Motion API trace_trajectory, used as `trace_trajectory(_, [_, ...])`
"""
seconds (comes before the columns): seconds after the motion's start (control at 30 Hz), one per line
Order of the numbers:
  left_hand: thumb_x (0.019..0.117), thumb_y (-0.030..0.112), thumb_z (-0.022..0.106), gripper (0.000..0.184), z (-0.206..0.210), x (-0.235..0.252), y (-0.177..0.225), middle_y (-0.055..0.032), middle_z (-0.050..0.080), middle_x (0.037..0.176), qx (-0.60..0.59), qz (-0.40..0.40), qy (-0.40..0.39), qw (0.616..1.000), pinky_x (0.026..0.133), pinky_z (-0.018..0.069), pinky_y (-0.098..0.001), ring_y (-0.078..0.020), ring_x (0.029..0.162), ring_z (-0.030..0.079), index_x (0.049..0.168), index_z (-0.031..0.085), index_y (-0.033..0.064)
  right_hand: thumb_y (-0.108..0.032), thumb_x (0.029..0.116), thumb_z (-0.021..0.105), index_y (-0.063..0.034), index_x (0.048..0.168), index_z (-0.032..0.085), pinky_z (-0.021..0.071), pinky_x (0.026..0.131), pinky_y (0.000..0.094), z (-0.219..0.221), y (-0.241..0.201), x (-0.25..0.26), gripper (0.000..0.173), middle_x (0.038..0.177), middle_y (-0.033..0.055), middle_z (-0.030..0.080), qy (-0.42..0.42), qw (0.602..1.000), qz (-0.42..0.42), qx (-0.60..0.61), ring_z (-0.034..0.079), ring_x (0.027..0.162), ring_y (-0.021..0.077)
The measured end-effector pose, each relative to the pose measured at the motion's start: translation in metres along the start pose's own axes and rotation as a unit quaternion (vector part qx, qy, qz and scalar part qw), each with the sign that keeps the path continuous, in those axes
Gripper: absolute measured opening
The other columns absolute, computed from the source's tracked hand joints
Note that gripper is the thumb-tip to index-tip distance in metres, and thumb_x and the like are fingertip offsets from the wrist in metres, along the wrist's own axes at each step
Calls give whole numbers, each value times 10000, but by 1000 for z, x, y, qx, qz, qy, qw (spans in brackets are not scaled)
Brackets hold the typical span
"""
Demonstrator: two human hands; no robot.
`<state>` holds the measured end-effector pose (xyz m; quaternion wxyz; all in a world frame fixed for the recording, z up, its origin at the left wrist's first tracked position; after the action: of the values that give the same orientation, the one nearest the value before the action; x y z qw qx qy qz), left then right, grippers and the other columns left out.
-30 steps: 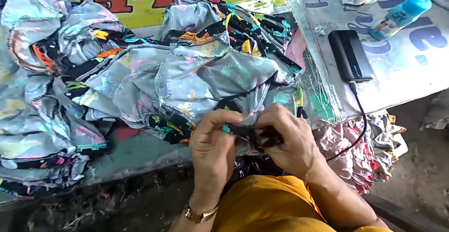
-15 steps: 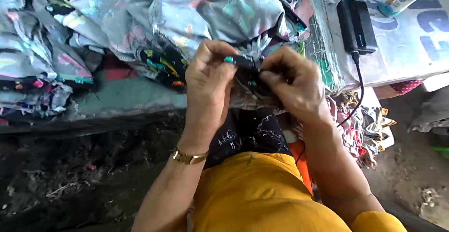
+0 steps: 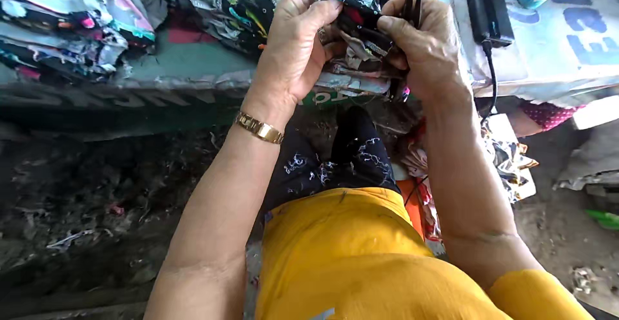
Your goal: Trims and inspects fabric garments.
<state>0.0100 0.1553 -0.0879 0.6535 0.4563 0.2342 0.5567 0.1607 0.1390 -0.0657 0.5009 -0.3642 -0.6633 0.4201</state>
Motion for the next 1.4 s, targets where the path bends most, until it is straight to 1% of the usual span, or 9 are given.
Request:
trace_trajectory(0.4, [1047,13,453,126,2,-4,2,-62,659,982,5,29,-2,1000,827,609,-354,-162,905,691,1074,566,63,-47,1000,575,-103,960,611,389,446,145,-2,2,-1,78,722,-81,568,2,1000,2,11,452,507,-12])
trace_trajectory(0.7, [1011,22,473,140,5,-9,6,-4,664,958,9,53,-38,998,786,608,-329,-111,866,680,1080,576,86,-96,990,585,-127,1016,617,413,455,151,-4,2,-7,52,761,-84,584,22,999,30,-11,465,518,-12])
trace_trajectory(0.77, [1014,29,479,138,7,-16,8,-13,650,946,10,53,-43,998,748,602,-306,-100,822,664,1085,586,78,-131,1002,586,-133,1026,625,394,419,150,-4,2,-14,45,742,-47,576,27,998,53,-33,446,481,8])
trace_trajectory(0.8, [1028,46,473,132,8,-23,9,-26,623,937,20,50,-44,998,699,583,-279,-95,775,635,1094,584,75,-147,1006,587,-134,1023,627,376,390,155,-4,3,-17,46,717,-19,561,29,996,68,-43,425,449,24])
trace_trajectory(0.87, [1032,56,481,135,7,-26,8,-41,618,927,37,50,-43,997,646,567,-266,-97,731,615,1104,594,74,-158,998,597,-142,1020,642,375,390,164,-6,9,-16,53,700,-9,555,34,994,90,-54,418,441,33])
trace_trajectory(1.0, [1023,46,515,126,6,-20,4,-41,628,951,32,57,-57,996,682,555,-257,-89,790,620,1109,605,63,-152,958,622,-161,978,665,405,427,149,-10,15,-12,49,688,-41,573,53,991,104,-60,455,471,8])
trace_trajectory(1.17, [1009,19,533,120,6,-17,1,-42,633,971,8,44,-65,997,750,547,-255,-88,837,622,1094,613,51,-123,935,627,-181,951,681,407,438,126,-13,16,-12,80,682,-67,587,76,991,96,-49,468,480,-19])
trace_trajectory(1.33, [1001,10,544,122,6,-17,1,-38,634,953,20,44,-59,997,751,544,-241,-77,828,619,1091,617,49,-116,931,636,-179,940,684,417,448,122,-14,17,-12,80,691,-68,595,88,990,100,-45,484,492,-21])
trace_trajectory(1.4, [994,3,547,129,6,-16,1,-36,637,959,23,41,-57,997,778,552,-252,-80,841,625,1090,620,49,-113,937,638,-173,946,685,423,459,119,-13,16,-12,77,704,-68,604,87,991,94,-49,498,508,-23])
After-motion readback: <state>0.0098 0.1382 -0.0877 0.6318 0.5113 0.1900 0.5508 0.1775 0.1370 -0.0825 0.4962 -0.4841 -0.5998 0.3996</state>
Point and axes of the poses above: each hand's wrist, its own x-axis towards the middle knuckle, its own z-axis out of the palm, y = z × x, the point moved 10 cm from there along x, towards the middle knuckle
